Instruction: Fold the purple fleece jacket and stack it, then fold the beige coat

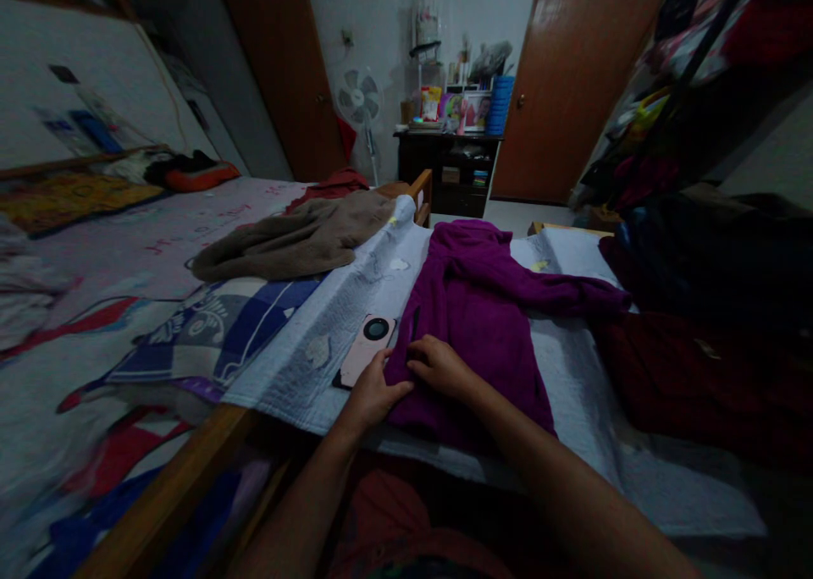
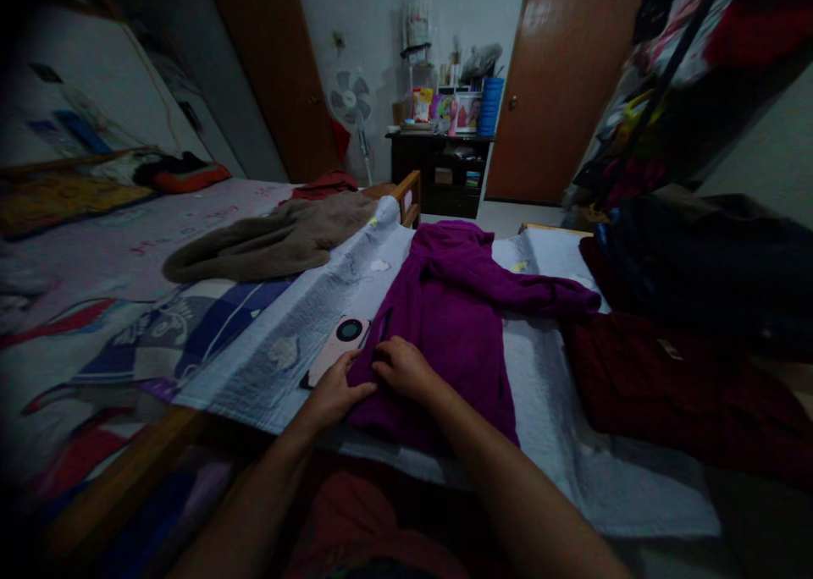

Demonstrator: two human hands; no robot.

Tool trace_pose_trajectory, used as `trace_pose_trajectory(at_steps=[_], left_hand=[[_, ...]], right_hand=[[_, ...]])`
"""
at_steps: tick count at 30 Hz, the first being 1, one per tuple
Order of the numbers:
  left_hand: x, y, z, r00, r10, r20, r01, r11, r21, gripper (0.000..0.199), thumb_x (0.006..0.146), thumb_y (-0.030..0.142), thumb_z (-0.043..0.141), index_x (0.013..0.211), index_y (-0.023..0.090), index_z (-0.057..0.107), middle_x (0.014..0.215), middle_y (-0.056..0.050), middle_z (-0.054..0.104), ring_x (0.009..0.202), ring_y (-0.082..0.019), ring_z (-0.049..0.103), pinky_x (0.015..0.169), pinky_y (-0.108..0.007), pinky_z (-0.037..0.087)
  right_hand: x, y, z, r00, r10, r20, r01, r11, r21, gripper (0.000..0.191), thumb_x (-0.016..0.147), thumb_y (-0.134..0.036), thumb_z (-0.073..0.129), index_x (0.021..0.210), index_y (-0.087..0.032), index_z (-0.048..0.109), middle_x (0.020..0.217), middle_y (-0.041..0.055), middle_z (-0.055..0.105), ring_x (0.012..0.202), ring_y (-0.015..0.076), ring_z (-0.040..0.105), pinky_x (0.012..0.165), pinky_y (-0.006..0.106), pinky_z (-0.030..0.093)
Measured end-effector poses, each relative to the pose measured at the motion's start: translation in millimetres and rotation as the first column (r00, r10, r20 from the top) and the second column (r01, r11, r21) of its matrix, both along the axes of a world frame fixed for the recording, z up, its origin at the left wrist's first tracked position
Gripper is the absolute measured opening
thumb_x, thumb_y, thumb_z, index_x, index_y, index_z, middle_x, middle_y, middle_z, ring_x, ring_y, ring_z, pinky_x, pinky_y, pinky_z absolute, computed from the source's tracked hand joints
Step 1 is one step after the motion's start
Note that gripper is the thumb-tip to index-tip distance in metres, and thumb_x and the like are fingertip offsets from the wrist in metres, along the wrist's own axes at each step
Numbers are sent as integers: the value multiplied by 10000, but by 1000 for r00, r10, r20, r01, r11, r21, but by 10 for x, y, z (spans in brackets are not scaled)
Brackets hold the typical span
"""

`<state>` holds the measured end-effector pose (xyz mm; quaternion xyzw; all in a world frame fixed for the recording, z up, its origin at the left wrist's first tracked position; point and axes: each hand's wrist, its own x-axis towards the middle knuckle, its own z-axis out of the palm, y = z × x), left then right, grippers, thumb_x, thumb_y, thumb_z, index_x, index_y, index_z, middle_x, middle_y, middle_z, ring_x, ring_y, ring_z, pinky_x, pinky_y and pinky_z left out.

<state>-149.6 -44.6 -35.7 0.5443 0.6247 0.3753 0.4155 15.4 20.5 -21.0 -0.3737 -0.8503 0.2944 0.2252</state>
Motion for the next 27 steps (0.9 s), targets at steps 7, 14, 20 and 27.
trace_pose_trajectory(at_steps=[7, 14, 20, 27], left_hand=[[17, 4, -31, 966, 22, 257, -17, 1000, -21, 601, 658, 304, 728, 1199, 173, 504, 1190, -116, 634, 1140, -276, 591, 1002, -430, 444], [90, 16, -14, 913, 61, 403, -43, 998, -54, 509, 747, 271, 597, 1226, 187, 444, 1241, -112, 603, 1174, -246, 574, 972, -396, 473], [120, -6, -13, 916, 45, 399, -30, 999, -44, 548, 749, 265, 589, 1254, 181, 395, 1209, -115, 619, 1089, -222, 624, 890, -361, 521], [99, -8, -94, 969, 38, 243, -60, 995, 83, 501, 771, 217, 596, 1245, 180, 440, 1202, -99, 628, 1155, -216, 592, 999, -384, 461]], right_hand=[[-12, 18, -127, 987, -7, -160, -16, 990, -137, 134, 772, -101, 639, 886, -169, 653, 831, 8, 564, 764, 133, 536, 702, 246, 412], [-20, 39, -167, 982, -25, -186, -11, 982, -190, 149, 743, -116, 674, 843, -179, 583, 807, -16, 522, 731, 122, 493, 666, 238, 379], [1, 32, -229, 961, -25, -276, -29, 981, -191, 171, 723, -82, 661, 792, -188, 546, 783, -30, 513, 712, 116, 478, 652, 228, 370], [-12, 14, -159, 964, -43, -261, 0, 987, -161, 168, 720, -28, 615, 736, -183, 553, 754, -27, 511, 696, 116, 485, 655, 232, 366]])
